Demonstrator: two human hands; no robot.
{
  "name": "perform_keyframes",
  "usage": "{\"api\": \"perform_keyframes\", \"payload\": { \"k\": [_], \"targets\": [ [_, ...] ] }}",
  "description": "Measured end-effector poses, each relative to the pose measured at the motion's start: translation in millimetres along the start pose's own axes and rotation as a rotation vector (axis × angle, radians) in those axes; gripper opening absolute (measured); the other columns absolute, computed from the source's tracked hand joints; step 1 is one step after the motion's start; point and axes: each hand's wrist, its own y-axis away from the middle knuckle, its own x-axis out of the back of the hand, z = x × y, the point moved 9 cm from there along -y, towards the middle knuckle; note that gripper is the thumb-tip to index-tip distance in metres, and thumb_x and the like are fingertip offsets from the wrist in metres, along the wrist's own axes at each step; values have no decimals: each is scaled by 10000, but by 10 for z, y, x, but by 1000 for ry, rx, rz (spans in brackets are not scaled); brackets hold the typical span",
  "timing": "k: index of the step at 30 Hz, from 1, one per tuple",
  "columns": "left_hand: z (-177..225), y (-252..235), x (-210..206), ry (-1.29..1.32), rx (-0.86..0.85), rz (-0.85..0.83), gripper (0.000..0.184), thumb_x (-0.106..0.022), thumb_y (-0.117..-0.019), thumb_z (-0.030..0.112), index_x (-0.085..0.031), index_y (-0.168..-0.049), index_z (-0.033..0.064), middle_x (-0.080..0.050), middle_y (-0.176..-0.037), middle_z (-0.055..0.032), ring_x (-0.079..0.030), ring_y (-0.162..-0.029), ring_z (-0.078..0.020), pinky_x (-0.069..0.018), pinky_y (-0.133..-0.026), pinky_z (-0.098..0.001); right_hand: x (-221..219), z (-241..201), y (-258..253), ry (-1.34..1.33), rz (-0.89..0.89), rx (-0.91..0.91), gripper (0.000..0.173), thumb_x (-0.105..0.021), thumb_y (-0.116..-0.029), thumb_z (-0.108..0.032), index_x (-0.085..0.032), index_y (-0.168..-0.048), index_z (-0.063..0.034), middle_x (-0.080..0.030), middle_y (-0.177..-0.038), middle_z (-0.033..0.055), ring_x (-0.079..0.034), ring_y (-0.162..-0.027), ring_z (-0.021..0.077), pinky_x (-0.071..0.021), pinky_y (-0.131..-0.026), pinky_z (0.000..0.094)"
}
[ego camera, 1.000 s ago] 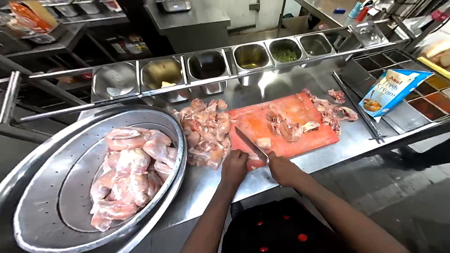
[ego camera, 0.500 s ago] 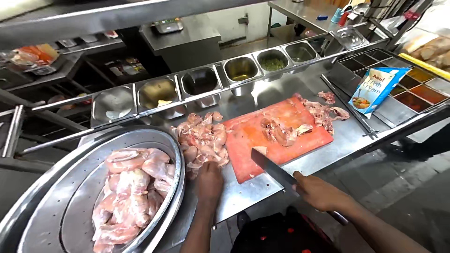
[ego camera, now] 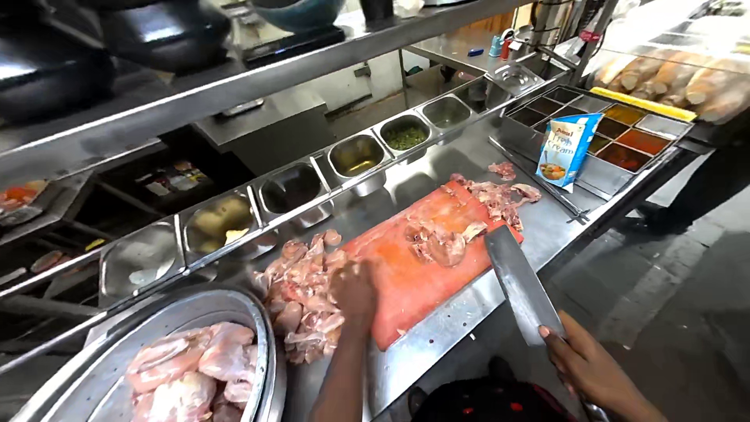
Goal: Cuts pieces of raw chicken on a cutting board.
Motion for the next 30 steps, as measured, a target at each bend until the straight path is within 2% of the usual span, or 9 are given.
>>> {"api": "perform_keyframes", "payload": {
  "k": [2,5,8,10,12,15,20,24,30],
  "targets": [
    [-96,-190,150,-5,89,13,491,-714,-884,253,-651,-1369,204,-287,-1640,-261,-205,-1475,-602,-225,-1107,-798,62,149,29,-71,63,-27,336,-492,-1037,-360,-502,-1300,-151,-527,-640,47,-543,-446,200,-513,-411,383],
    [680,-462,47,143,-251,-38,719,-796,-798,367,-573,-1461,205,-286,-1647,-240,-239,-1508,-508,-248,-1180,-709,96,205,11,-154,104,-65,319,-501,-1042,-310,-481,-1306,-132,-519,-639,48,-535,-441,199,-513,-408,375],
    [1424,-645,-433,101,-514,-388,996,-844,-728,440,-348,-1591,414,-74,-1734,-121,-48,-1570,-462,-155,-1167,-766,167,176,-16,-126,106,-48,363,-538,-1014,-321,-494,-1325,-139,-549,-660,56,-550,-453,208,-514,-415,388],
    [1523,-774,-566,101,-465,-450,947,-888,-669,428,-455,-1511,440,-195,-1697,-106,-278,-1491,-454,-361,-1060,-739,249,161,-36,-61,102,-13,403,-552,-999,-365,-509,-1332,-142,-580,-687,57,-572,-467,212,-528,-425,406],
    [1500,-872,-535,70,-401,-425,799,-863,-680,376,-546,-1414,395,-360,-1593,-158,-479,-1316,-463,-506,-898,-673,317,209,-89,-14,115,1,420,-568,-987,-403,-523,-1318,-147,-617,-726,65,-597,-490,218,-543,-445,422],
    [1395,-924,-496,3,-363,-428,644,-813,-745,315,-602,-1353,329,-486,-1490,-143,-558,-1218,-449,-547,-821,-649,305,275,-171,-58,121,-21,431,-588,-991,-377,-515,-1349,-149,-642,-784,76,-604,-515,214,-550,-467,418],
    [786,-965,-281,-144,-271,-434,486,-737,-850,343,-641,-1321,269,-602,-1380,-131,-545,-1267,-436,-508,-917,-664,262,307,-286,-51,112,-46,449,-603,-984,-394,-516,-1355,-157,-643,-779,71,-611,-519,206,-555,-473,411],
    [-26,-962,-9,-301,-146,-474,445,-743,-872,359,-677,-1300,255,-588,-1420,-142,-459,-1366,-460,-430,-1009,-706,223,297,-383,-47,82,-48,408,-597,-1000,-403,-527,-1325,-167,-623,-733,80,-598,-500,211,-544,-463,410],
    [-756,-1076,160,158,-174,-517,458,-797,-870,192,-671,-1310,177,-676,-1261,-183,-663,-1135,-372,-516,-975,-647,155,227,-556,-83,69,-12,396,-624,-976,-391,-538,-1300,-180,-595,-690,79,-558,-448,207,-512,-405,391]
  ]
}}
